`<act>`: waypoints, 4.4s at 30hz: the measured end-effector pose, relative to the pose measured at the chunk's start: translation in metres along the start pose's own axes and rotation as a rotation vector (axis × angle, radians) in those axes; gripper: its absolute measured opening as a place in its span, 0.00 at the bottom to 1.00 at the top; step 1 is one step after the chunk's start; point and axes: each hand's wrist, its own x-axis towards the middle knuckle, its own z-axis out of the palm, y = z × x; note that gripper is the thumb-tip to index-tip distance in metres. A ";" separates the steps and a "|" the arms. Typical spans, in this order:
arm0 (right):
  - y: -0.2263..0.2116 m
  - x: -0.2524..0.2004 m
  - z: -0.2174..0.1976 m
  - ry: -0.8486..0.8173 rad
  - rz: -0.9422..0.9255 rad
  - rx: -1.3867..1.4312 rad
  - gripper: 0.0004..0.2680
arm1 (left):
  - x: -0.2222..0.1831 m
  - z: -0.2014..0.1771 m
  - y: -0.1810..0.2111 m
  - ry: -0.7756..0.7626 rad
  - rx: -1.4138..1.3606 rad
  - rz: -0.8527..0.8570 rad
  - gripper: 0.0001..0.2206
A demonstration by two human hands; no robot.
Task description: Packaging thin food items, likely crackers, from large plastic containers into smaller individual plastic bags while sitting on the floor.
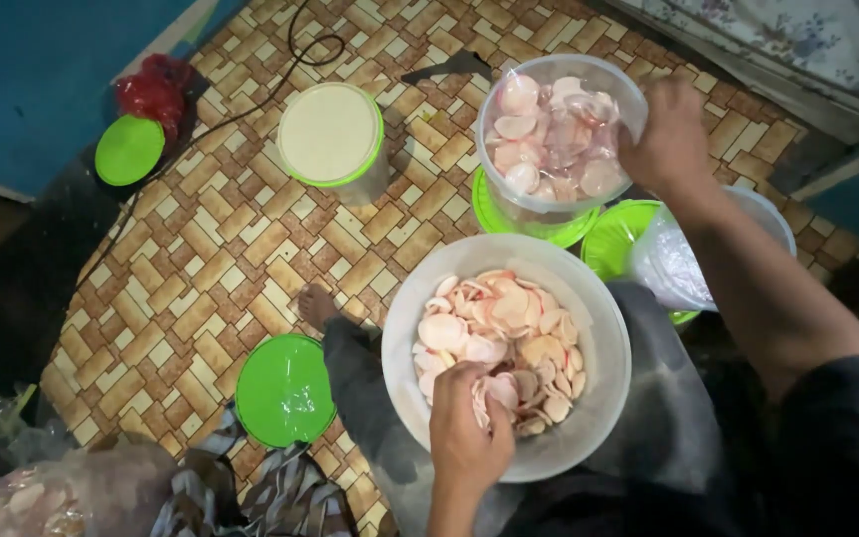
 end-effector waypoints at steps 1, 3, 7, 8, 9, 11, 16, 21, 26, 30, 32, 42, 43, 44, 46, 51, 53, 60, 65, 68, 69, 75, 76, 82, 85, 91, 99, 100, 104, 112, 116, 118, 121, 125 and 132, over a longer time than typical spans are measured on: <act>0.003 0.007 0.009 -0.005 0.001 -0.002 0.19 | 0.002 0.000 0.001 -0.002 -0.002 -0.004 0.10; 0.012 0.016 0.030 -0.158 -0.335 -0.155 0.23 | 0.005 0.000 0.004 -0.093 0.027 -0.075 0.10; -0.045 0.042 0.015 -0.765 0.117 -0.079 0.21 | 0.010 -0.001 0.006 -0.095 0.026 -0.010 0.08; -0.045 0.049 0.021 -0.733 0.139 -0.073 0.21 | 0.009 0.000 0.004 -0.137 0.047 -0.067 0.08; -0.045 0.056 0.027 -0.702 0.162 -0.067 0.22 | 0.008 0.001 0.002 -0.178 0.069 -0.125 0.08; -0.042 0.065 0.037 -0.561 0.126 -0.035 0.15 | 0.006 0.004 -0.002 -0.209 0.081 -0.182 0.09; -0.011 0.084 0.084 -0.216 0.032 0.012 0.10 | 0.004 0.009 -0.006 -0.234 0.118 -0.286 0.09; -0.012 0.089 0.093 -0.264 -0.052 0.132 0.06 | 0.001 0.012 -0.009 -0.274 0.148 -0.322 0.06; 0.050 0.105 0.149 -0.358 -0.353 -0.093 0.11 | 0.002 0.015 -0.008 -0.293 0.191 -0.332 0.07; 0.031 0.100 0.062 -0.102 -0.420 0.468 0.06 | 0.002 0.014 -0.010 -0.245 0.159 -0.242 0.10; 0.075 0.080 0.048 -0.012 -0.235 0.380 0.03 | 0.004 0.011 -0.010 -0.243 0.133 -0.198 0.07; 0.165 -0.051 0.030 -1.059 0.785 -0.351 0.11 | 0.003 0.011 -0.010 -0.205 0.150 0.035 0.08; 0.176 -0.068 0.044 -1.058 0.792 -0.347 0.11 | 0.002 0.011 -0.009 -0.211 0.150 0.040 0.08; 0.187 -0.083 0.059 -1.062 0.649 -0.421 0.21 | 0.001 0.012 -0.009 -0.191 0.159 0.061 0.08; 0.172 -0.102 0.059 -1.062 0.510 -0.489 0.32 | -0.001 0.012 -0.009 -0.176 0.169 0.085 0.07; 0.117 -0.129 0.042 -0.795 0.612 -0.283 0.29 | -0.003 0.014 -0.013 -0.184 0.193 0.071 0.07; 0.119 -0.131 0.046 -0.841 0.632 -0.253 0.25 | -0.005 0.014 -0.015 -0.184 0.194 0.079 0.08; 0.169 -0.116 0.076 -1.139 0.469 -0.440 0.19 | -0.001 0.011 -0.009 -0.206 0.173 0.069 0.07; 0.164 -0.082 0.021 -1.149 0.377 -0.401 0.09 | -0.005 0.011 -0.013 -0.227 0.164 0.049 0.08; 0.102 -0.052 -0.064 -1.148 0.589 -0.150 0.09 | -0.001 0.007 -0.006 -0.259 0.132 0.004 0.11; 0.083 -0.044 -0.093 -1.061 0.767 0.066 0.09 | 0.003 0.007 -0.001 -0.280 0.107 -0.027 0.12; 0.093 -0.033 -0.129 -0.988 0.612 0.276 0.12 | 0.079 0.043 0.079 -0.541 -0.134 -0.070 0.15; 0.102 -0.035 -0.128 -0.981 0.614 0.285 0.12 | 0.092 0.065 0.086 -0.545 -0.126 -0.063 0.15; 0.123 -0.045 -0.134 -0.751 0.554 0.682 0.09 | 0.145 0.207 0.088 -0.568 -0.355 -0.162 0.22; 0.134 -0.046 -0.120 -0.737 0.518 0.859 0.10 | 0.159 0.266 0.074 -0.550 -0.287 -0.335 0.20; 0.111 -0.042 -0.139 -0.762 0.559 0.979 0.29 | 0.166 0.320 0.044 -0.459 -0.478 -0.361 0.13; 0.143 -0.051 -0.095 -0.732 0.687 1.131 0.12 | 0.176 0.314 0.041 -0.266 -0.357 -0.371 0.07; 0.143 -0.051 -0.094 -0.735 0.688 1.128 0.12 | 0.176 0.319 0.037 -0.265 -0.359 -0.374 0.07; 0.144 -0.051 -0.096 -0.769 0.688 0.983 0.11 | 0.178 0.302 0.064 -0.185 -0.534 -0.542 0.07; 0.150 -0.056 -0.084 -0.958 0.763 0.738 0.29 | 0.191 0.248 0.069 -0.258 -0.517 -0.476 0.08; 0.146 -0.045 -0.084 -0.984 0.600 0.435 0.28 | 0.190 0.223 0.062 -0.287 -0.352 -0.309 0.08; 0.117 -0.036 -0.110 -0.925 0.478 0.457 0.22 | 0.188 0.216 0.051 -0.278 -0.309 -0.231 0.08; 0.074 -0.033 -0.143 -0.825 0.471 0.900 0.14 | 0.183 0.207 0.044 -0.253 -0.243 -0.063 0.09; 0.052 -0.041 -0.128 -0.766 0.295 0.804 0.06 | 0.172 0.186 0.049 -0.214 -0.221 0.044 0.08; 0.014 -0.066 -0.086 -0.499 -0.086 0.606 0.05 | 0.129 0.099 0.035 0.073 0.197 0.435 0.07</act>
